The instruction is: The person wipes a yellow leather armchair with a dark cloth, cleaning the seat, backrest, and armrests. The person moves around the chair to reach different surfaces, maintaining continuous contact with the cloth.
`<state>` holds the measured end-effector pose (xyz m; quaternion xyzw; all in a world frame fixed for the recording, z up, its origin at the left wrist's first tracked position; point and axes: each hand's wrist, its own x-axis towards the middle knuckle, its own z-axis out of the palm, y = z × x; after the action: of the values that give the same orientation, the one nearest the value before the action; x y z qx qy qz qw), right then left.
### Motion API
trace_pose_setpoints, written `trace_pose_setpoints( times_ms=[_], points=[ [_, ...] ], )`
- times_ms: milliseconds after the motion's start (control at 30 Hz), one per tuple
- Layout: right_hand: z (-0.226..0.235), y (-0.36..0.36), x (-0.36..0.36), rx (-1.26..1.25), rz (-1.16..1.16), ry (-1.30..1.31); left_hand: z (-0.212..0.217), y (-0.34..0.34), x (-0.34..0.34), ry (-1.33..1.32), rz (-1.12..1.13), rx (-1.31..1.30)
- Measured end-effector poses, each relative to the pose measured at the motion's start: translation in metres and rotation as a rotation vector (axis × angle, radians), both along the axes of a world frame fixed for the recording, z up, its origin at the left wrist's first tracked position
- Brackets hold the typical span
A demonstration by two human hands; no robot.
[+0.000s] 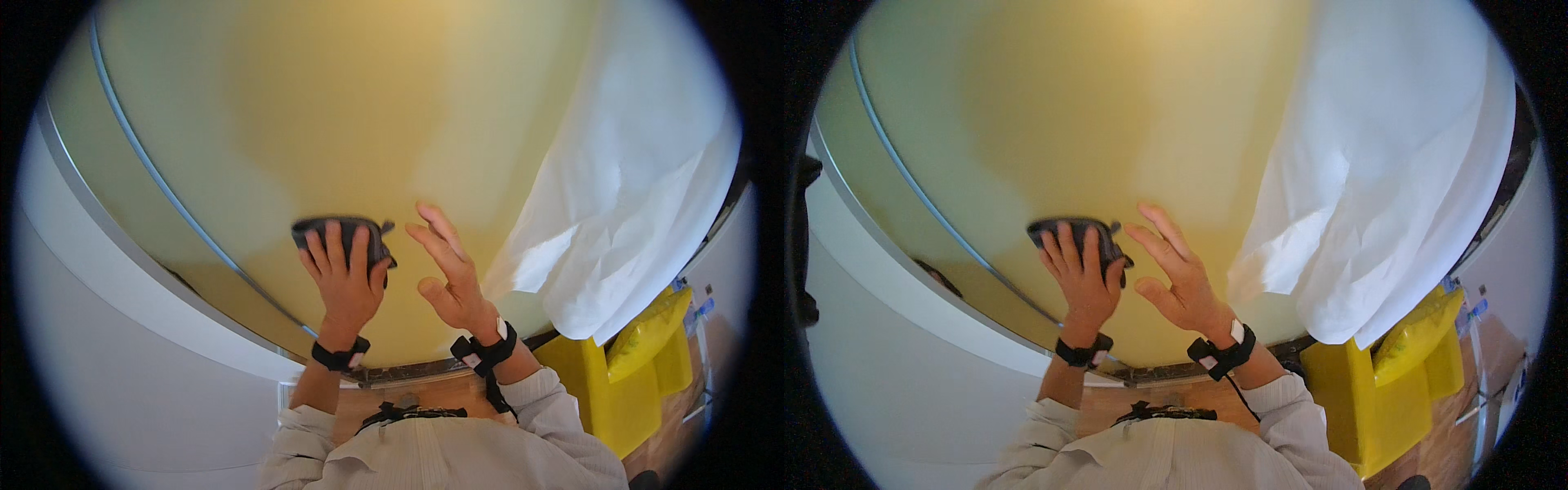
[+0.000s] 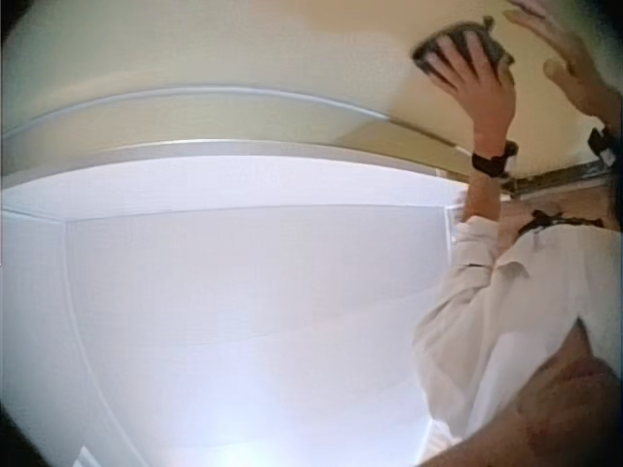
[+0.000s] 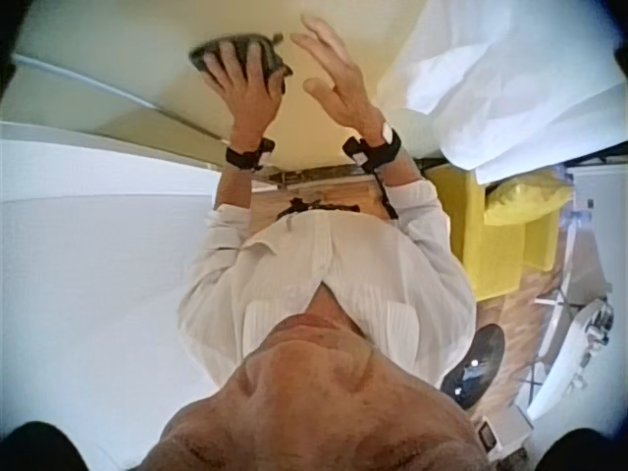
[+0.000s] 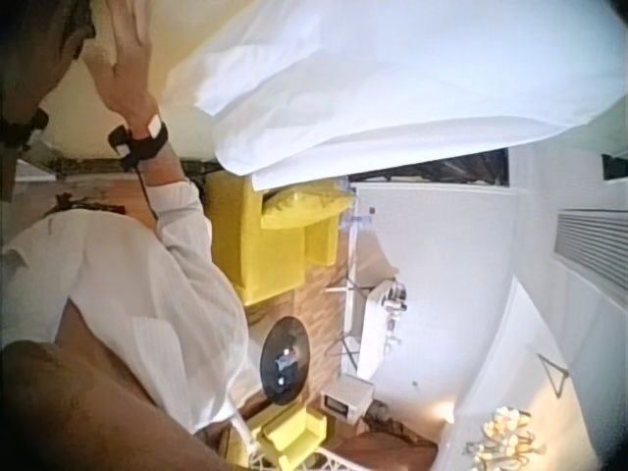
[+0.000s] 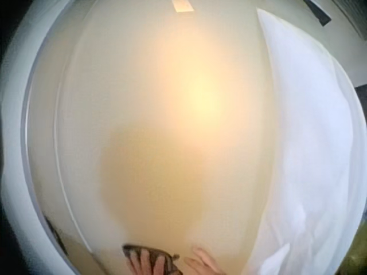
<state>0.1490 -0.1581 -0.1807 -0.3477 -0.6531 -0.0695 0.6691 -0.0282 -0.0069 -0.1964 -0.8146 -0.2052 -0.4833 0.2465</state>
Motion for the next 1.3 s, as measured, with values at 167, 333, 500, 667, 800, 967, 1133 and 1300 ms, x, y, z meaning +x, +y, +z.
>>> trace_pose_setpoints(
  times_ms=[167,333,500,667,800,967,1133,1300],
  points=[
    [-0.013,0.001,0.006,0.022,0.001,0.05,-0.065,0.011,-0.015,0.061,0.003,0.051],
    [-0.025,0.001,0.01,0.045,-0.005,0.085,-0.032,0.014,0.003,-0.009,-0.046,0.001],
    [-0.044,0.005,0.014,0.073,-0.025,0.094,-0.047,0.009,0.014,0.002,-0.025,0.033],
    [-0.065,0.006,0.015,0.04,-0.068,0.155,-0.117,0.012,0.017,0.155,-0.062,0.073],
    [-0.071,0.0,0.013,0.008,-0.083,0.154,-0.14,0.006,0.023,0.148,-0.074,0.064],
    [-0.052,-0.007,0.014,0.021,-0.077,0.146,-0.079,-0.007,0.045,0.051,-0.063,0.051],
    [-0.033,-0.011,0.015,0.064,-0.108,0.139,0.0,-0.019,0.058,-0.085,-0.13,0.048],
    [-0.028,-0.008,0.01,0.024,-0.067,0.116,-0.021,-0.012,0.046,-0.032,-0.071,0.026]
  ],
)
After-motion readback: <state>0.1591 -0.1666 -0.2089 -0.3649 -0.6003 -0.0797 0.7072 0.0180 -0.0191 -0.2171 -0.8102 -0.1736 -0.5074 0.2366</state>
